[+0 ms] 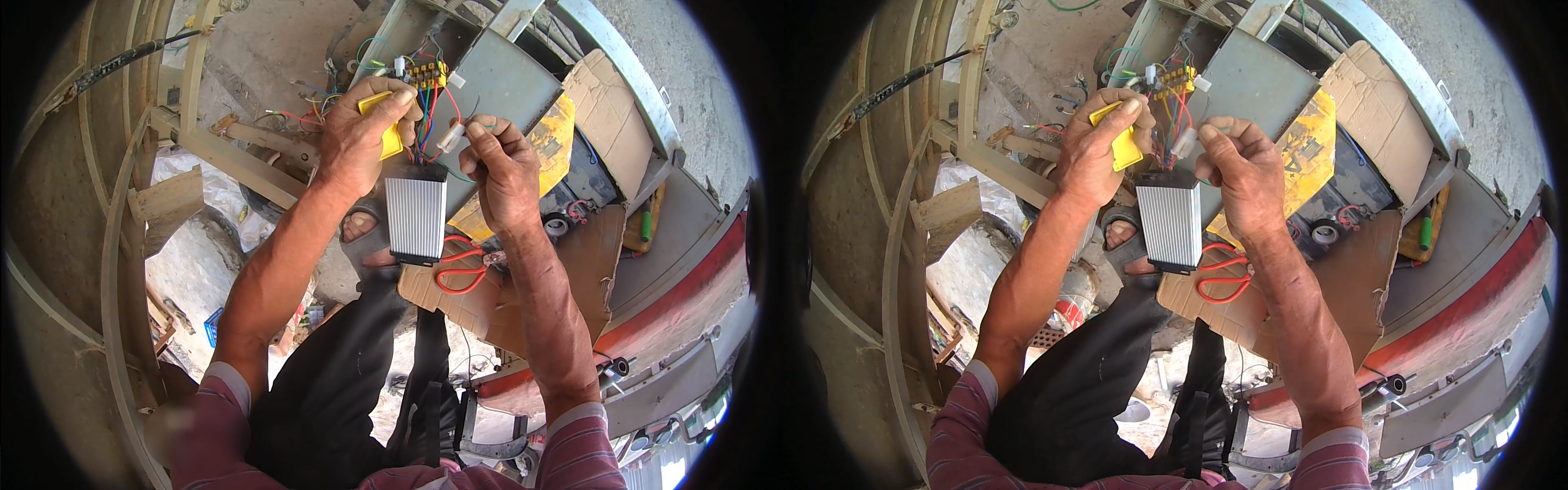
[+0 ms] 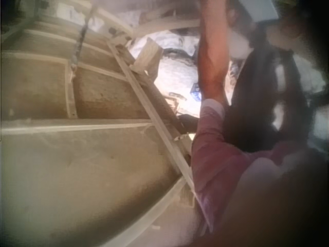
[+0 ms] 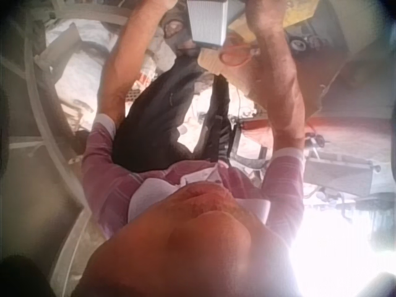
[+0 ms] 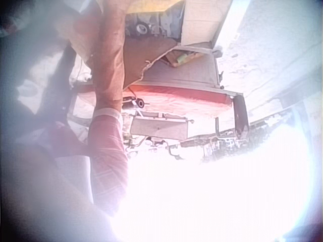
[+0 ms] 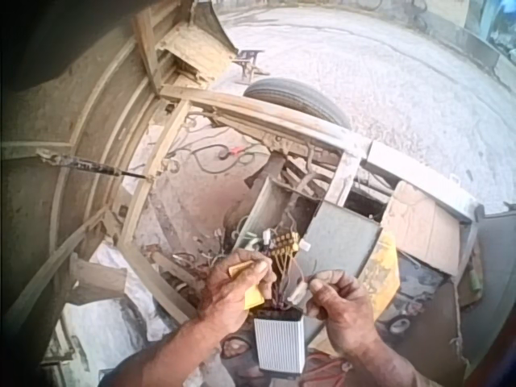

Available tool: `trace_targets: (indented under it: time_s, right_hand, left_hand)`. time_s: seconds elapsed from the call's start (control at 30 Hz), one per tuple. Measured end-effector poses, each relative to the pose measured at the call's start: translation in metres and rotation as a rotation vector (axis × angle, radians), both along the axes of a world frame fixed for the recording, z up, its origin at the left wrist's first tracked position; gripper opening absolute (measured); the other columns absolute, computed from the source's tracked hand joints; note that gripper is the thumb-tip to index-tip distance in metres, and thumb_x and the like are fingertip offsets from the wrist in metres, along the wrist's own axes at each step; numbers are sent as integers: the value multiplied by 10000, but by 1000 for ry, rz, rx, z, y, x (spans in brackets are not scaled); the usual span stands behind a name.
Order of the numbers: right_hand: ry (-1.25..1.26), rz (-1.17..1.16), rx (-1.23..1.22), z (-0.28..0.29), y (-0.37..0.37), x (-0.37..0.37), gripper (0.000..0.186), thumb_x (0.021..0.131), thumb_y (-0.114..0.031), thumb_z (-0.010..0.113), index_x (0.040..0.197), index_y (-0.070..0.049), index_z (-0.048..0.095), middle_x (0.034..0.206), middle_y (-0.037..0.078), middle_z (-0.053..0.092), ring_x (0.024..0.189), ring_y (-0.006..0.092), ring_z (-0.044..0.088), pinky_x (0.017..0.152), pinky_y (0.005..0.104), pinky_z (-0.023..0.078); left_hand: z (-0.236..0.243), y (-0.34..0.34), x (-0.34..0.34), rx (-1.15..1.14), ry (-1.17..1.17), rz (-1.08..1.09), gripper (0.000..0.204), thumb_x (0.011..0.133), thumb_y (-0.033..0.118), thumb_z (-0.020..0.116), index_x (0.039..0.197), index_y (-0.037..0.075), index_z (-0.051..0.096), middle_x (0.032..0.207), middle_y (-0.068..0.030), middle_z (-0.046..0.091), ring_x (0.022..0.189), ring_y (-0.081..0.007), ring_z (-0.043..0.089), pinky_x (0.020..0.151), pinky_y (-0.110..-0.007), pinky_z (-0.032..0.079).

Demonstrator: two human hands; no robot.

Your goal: The person works on an exposed electronics assembly, stripping wire insulation with a yellow utility knife and then using red-handled pliers to crimp or adjust connectors on a multi-wire harness. The person handles several colored wires and a small white connector while seated at a cluttered workbench.

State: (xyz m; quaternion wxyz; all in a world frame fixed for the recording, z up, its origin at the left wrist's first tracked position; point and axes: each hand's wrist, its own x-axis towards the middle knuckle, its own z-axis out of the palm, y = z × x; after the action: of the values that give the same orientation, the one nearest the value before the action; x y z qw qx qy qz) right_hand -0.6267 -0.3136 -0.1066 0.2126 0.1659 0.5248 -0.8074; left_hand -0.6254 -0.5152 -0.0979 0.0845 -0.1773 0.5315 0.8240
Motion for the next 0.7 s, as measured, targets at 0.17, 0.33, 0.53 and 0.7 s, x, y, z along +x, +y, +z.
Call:
trace_targets:
  time_s: [0.17, 0.33, 0.53, 0.7]
  right_hand:
    - [-17, 7, -19, 0, -2, 0, 131, 1011, -142, 709, 1090, -37, 697, 873, 17, 685, 651, 86, 569, 605, 237, 436]
    - [-25, -2, -7, 1, -3, -1, 136, 1005, -150, 721, 1087, -43, 699, 829, -2, 658, 658, 87, 580, 602, 236, 427]
    - [-43, -84, 30, -1, -5, -4, 213, 985, -186, 739, 1107, -25, 670, 781, 24, 681, 626, 72, 584, 580, 228, 431]
    - [-65, -114, 20, 0, -6, -4, 216, 980, -185, 744, 1108, -25, 674, 796, 26, 683, 636, 73, 588, 581, 228, 435]
  left_hand:
    - [8, 6, 3, -167, -6, -169, 263, 967, 220, 744, 1156, 42, 702, 955, -19, 682, 796, -90, 610, 720, -243, 523]
    - [11, 12, 1, -295, 67, -252, 204, 937, 119, 755, 1112, 25, 710, 928, -15, 687, 788, -74, 616, 685, -246, 527]
    - [15, 14, 7, -545, 65, -390, 252, 930, 136, 764, 1138, 6, 705, 982, -21, 692, 880, -82, 621, 761, -259, 532]
    - [11, 19, 8, -571, 50, -434, 256, 931, 133, 760, 1151, 11, 714, 945, -14, 691, 831, -76, 612, 724, -251, 527]
